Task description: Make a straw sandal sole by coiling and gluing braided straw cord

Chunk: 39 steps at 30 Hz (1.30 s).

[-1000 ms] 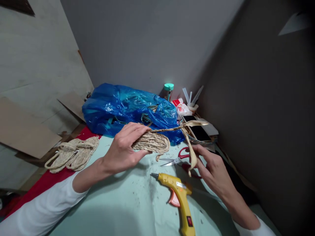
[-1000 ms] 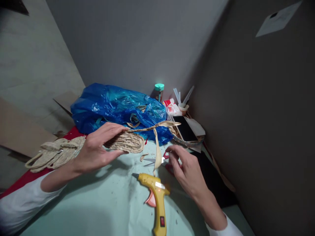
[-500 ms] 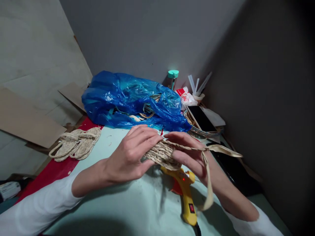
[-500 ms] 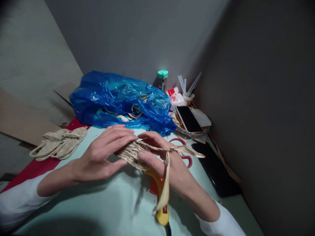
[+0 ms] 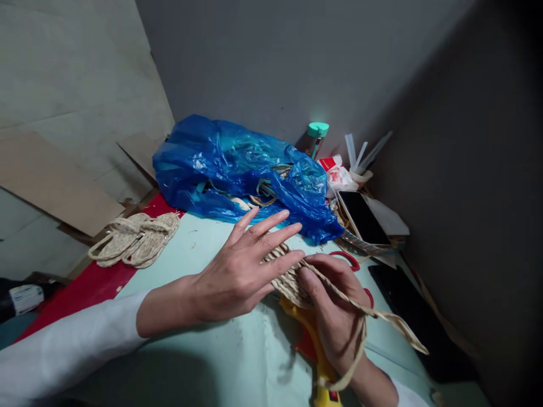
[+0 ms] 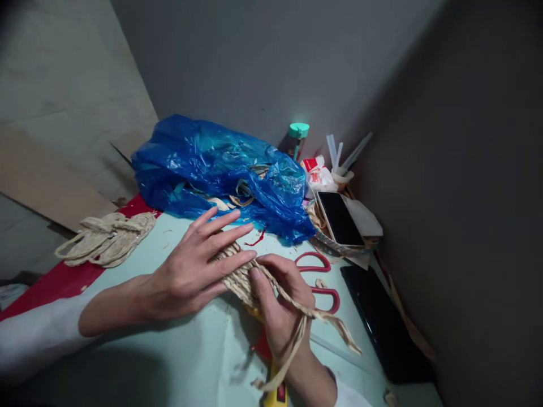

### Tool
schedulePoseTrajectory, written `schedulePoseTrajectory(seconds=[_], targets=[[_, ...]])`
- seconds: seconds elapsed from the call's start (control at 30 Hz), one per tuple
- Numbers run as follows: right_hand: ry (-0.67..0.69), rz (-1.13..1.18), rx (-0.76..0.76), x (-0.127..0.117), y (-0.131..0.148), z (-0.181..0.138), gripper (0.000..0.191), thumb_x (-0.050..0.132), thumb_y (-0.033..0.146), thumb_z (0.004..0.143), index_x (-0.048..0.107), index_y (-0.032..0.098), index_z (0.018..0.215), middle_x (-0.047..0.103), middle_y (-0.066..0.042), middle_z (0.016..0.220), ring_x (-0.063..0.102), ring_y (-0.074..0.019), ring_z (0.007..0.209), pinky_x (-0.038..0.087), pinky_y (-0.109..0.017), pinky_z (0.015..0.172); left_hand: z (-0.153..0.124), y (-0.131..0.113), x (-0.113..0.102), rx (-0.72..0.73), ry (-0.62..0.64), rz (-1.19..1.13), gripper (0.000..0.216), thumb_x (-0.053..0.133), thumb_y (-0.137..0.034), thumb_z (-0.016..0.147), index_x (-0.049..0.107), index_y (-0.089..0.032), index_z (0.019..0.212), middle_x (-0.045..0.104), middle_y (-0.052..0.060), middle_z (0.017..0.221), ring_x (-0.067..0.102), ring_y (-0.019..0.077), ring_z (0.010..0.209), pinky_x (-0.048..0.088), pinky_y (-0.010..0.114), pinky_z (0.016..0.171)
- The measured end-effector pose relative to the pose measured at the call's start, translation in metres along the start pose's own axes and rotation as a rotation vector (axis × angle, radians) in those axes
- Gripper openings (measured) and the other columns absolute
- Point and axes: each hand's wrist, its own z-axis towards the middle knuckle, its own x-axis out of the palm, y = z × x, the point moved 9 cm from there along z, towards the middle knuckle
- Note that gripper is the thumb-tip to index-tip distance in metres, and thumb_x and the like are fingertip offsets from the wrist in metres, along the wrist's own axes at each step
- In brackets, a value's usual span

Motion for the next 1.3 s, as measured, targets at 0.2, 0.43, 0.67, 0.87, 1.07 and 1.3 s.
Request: schedulePoseTrajectory(seconds=[0.2, 0.43, 0.67, 0.87, 1.07, 1.3], targets=[[-0.037, -0.042, 0.05, -0.013, -0.003, 0.007, 0.008, 0.069, 0.027, 0.089, 0.068, 0.021, 0.093, 0.069, 0.0, 0.088, 0.066, -0.0119, 0.076, 0.054, -0.018, 0.067, -0.002, 0.013, -0.012, -0.105, -0.088, -0.128, 0.067, 0.072, -0.024, 0.084, 0.044, -0.022, 0.145, 0.035, 0.018, 0.158, 0.023, 0.0347, 0.151, 0.021, 0.061, 0.12], [-0.117, -0.039, 0.064, -0.029, -0.007, 0.004, 0.015, 0.068, 0.033, 0.092, 0.063, 0.019, 0.094, 0.065, -0.003, 0.088, 0.065, -0.0145, 0.075, 0.053, -0.023, 0.064, -0.034, 0.073, 0.001, -0.815, -0.453, -1.076, 0.05, 0.066, -0.034, 0.089, 0.055, -0.02, 0.136, 0.06, 0.014, 0.138, 0.053, 0.0323, 0.131, 0.044, 0.047, 0.108], [-0.114, -0.11, -0.058, -0.024, 0.017, -0.001, 0.003, 0.061, 0.023, 0.096, 0.061, 0.02, 0.096, 0.065, -0.003, 0.089, 0.065, -0.0144, 0.079, 0.054, -0.023, 0.067, -0.015, 0.0, 0.06, -0.826, -0.286, -1.795, 0.035, 0.065, -0.037, 0.09, 0.069, -0.016, 0.118, 0.07, 0.013, 0.12, 0.063, 0.0279, 0.116, 0.047, 0.041, 0.101], [0.114, -0.191, -0.323, 0.0, 0.036, -0.009, 0.023, 0.055, 0.011, 0.095, 0.057, 0.023, 0.115, 0.064, -0.006, 0.111, 0.06, -0.0201, 0.101, 0.048, -0.036, 0.088, -0.024, 0.011, 0.066, -1.13, -0.552, -1.859, 0.018, 0.064, -0.027, 0.09, 0.072, -0.013, 0.098, 0.075, 0.009, 0.095, 0.069, 0.0217, 0.096, 0.053, 0.031, 0.085], [0.443, -0.294, -0.627, 0.026, 0.054, -0.021, 0.043, 0.056, 0.007, 0.085, 0.053, 0.016, 0.127, 0.053, -0.013, 0.135, 0.049, -0.0277, 0.116, 0.041, -0.044, 0.096, -0.035, 0.029, 0.057, -1.244, -0.573, -1.818, 0.009, 0.071, -0.019, 0.082, 0.071, -0.013, 0.088, 0.073, 0.006, 0.081, 0.067, 0.016, 0.074, 0.054, 0.026, 0.072], [0.459, -0.125, -0.199, 0.017, 0.028, -0.001, 0.01, 0.046, 0.02, 0.102, 0.055, 0.02, 0.104, 0.062, -0.002, 0.096, 0.058, -0.0149, 0.086, 0.045, -0.027, 0.076, -0.034, 0.023, 0.061, -1.2, -0.32, -1.77, 0.019, 0.076, -0.021, 0.079, 0.071, -0.01, 0.093, 0.073, 0.009, 0.084, 0.067, 0.0162, 0.075, 0.054, 0.026, 0.074]])
